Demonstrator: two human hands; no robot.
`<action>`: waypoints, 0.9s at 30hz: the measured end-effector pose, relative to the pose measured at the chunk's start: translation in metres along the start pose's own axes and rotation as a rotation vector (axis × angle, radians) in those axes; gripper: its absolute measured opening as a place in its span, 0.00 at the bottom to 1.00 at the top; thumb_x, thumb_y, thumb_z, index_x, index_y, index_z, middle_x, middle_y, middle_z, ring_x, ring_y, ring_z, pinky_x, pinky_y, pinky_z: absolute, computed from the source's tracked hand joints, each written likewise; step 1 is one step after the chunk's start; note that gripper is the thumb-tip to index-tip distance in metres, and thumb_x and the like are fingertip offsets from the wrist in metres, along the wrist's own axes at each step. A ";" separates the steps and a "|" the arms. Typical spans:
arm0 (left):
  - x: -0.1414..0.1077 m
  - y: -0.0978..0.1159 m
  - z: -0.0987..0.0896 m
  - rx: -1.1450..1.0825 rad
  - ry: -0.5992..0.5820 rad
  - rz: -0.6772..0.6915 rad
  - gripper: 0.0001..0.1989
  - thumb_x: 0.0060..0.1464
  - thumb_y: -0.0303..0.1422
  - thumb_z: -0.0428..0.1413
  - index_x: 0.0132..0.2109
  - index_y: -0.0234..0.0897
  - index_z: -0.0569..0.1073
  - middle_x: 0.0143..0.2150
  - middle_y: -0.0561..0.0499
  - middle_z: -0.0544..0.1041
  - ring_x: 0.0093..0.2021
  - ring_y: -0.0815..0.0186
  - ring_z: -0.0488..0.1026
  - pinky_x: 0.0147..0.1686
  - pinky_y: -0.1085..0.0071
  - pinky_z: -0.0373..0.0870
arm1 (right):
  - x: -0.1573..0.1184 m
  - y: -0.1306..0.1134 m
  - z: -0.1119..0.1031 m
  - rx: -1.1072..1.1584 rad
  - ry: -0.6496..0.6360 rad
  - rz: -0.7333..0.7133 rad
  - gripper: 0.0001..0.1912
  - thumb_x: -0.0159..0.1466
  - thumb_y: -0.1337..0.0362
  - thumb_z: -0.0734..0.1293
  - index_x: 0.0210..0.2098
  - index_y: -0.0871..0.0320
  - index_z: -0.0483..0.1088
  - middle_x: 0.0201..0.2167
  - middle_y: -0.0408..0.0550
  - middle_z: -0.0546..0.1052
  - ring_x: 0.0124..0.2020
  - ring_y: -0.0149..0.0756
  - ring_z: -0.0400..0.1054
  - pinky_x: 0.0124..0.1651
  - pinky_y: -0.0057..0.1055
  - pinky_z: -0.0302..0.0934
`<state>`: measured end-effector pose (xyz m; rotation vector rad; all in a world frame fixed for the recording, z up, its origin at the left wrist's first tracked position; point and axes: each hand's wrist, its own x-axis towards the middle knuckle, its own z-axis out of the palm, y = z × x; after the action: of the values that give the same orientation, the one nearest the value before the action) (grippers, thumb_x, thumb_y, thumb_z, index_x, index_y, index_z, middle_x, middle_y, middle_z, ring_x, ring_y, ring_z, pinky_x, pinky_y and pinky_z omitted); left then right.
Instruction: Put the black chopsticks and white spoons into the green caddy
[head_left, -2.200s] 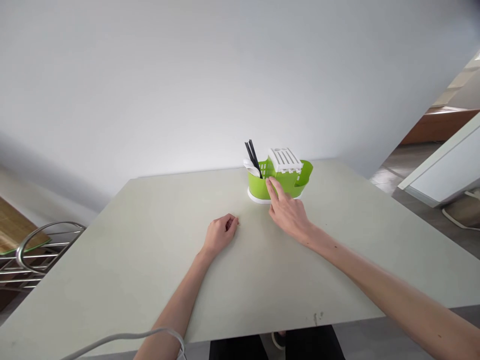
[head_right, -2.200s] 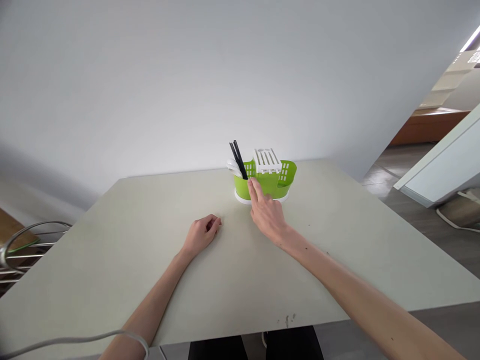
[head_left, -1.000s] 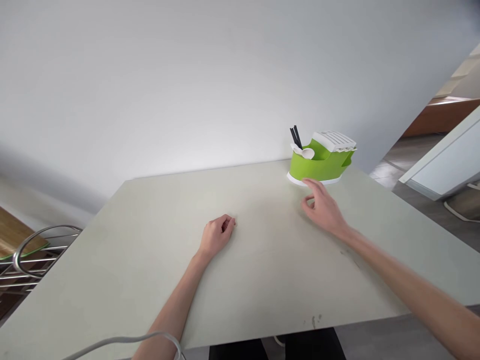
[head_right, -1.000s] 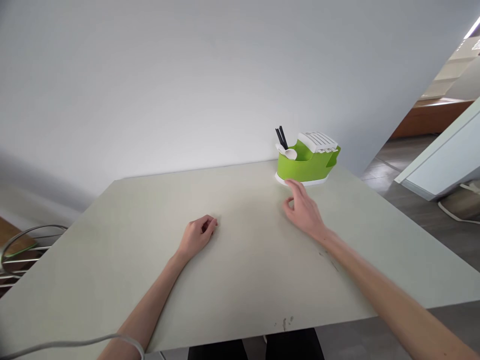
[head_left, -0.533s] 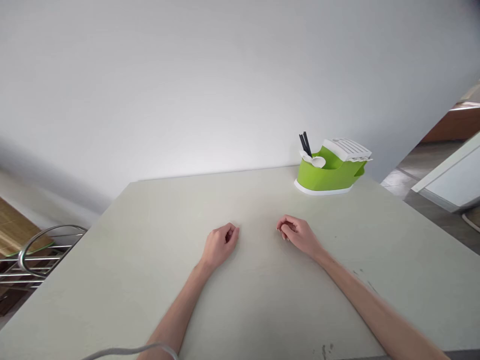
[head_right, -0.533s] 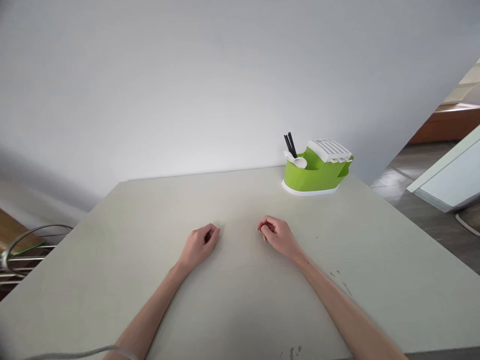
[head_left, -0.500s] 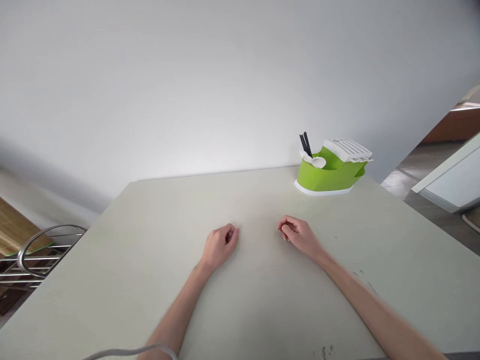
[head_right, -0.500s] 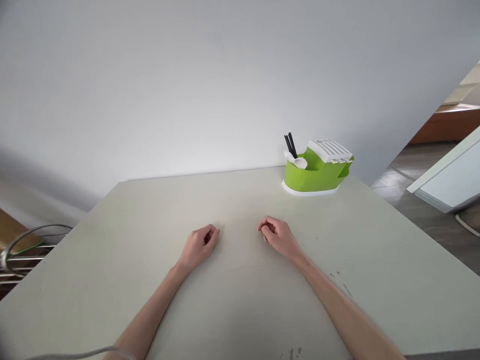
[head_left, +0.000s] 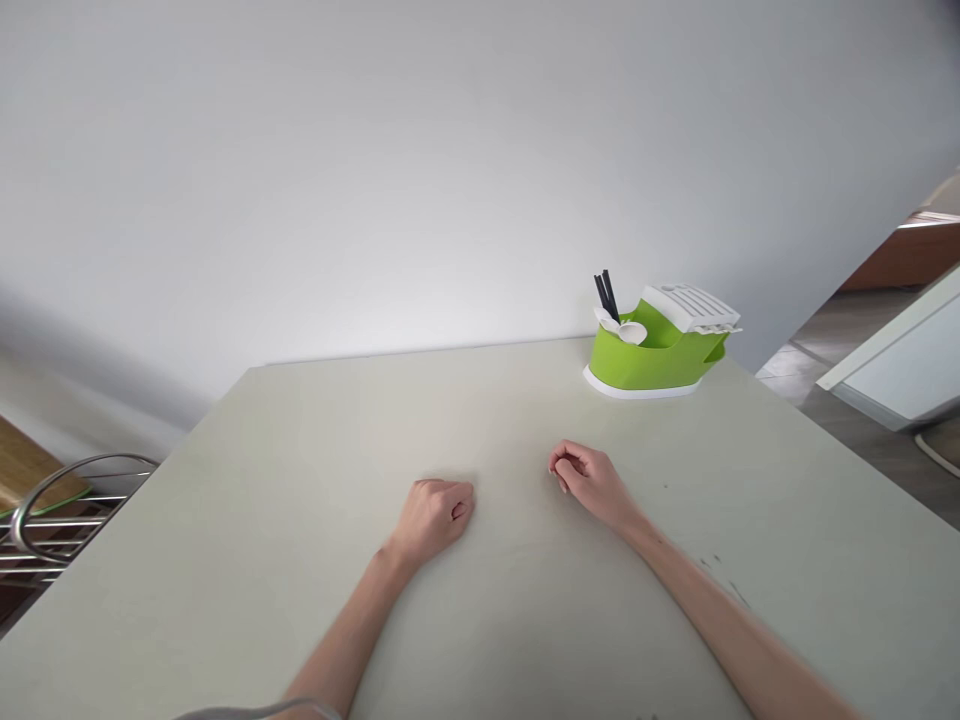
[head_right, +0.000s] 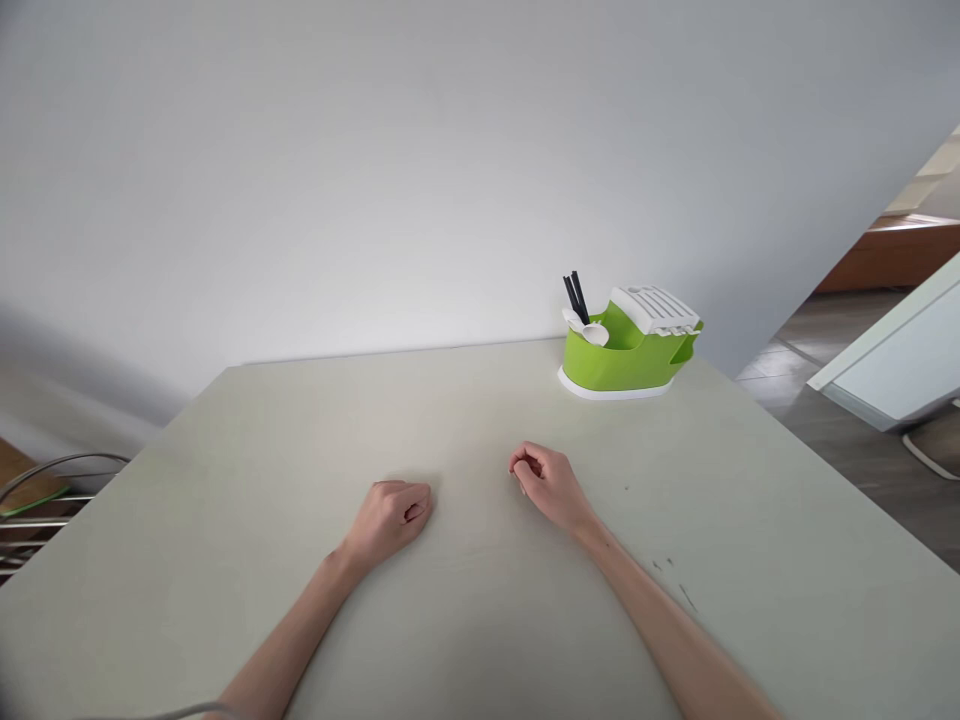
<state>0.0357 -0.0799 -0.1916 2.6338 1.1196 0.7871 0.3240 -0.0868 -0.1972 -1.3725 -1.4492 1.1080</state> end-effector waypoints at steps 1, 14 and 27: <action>0.000 0.000 0.000 0.004 0.003 0.016 0.16 0.49 0.19 0.45 0.31 0.41 0.45 0.23 0.59 0.47 0.25 0.69 0.42 0.27 0.69 0.44 | 0.000 0.000 0.000 0.001 0.001 0.002 0.07 0.63 0.63 0.61 0.29 0.53 0.69 0.21 0.38 0.67 0.24 0.32 0.59 0.27 0.29 0.51; 0.001 0.004 -0.005 0.096 0.037 0.060 0.16 0.52 0.18 0.45 0.30 0.41 0.46 0.22 0.59 0.49 0.24 0.69 0.43 0.26 0.70 0.45 | 0.001 0.003 0.002 0.027 0.003 -0.012 0.08 0.63 0.63 0.61 0.29 0.53 0.69 0.23 0.39 0.69 0.24 0.33 0.62 0.28 0.29 0.53; 0.000 0.004 -0.005 0.073 0.028 0.024 0.16 0.53 0.19 0.46 0.30 0.41 0.46 0.22 0.59 0.49 0.25 0.69 0.44 0.26 0.69 0.46 | 0.002 0.001 0.000 0.021 0.010 0.000 0.07 0.62 0.62 0.62 0.29 0.53 0.69 0.23 0.39 0.70 0.25 0.33 0.63 0.29 0.29 0.54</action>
<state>0.0353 -0.0833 -0.1860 2.7090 1.1467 0.8049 0.3239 -0.0847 -0.1987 -1.3615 -1.4269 1.1116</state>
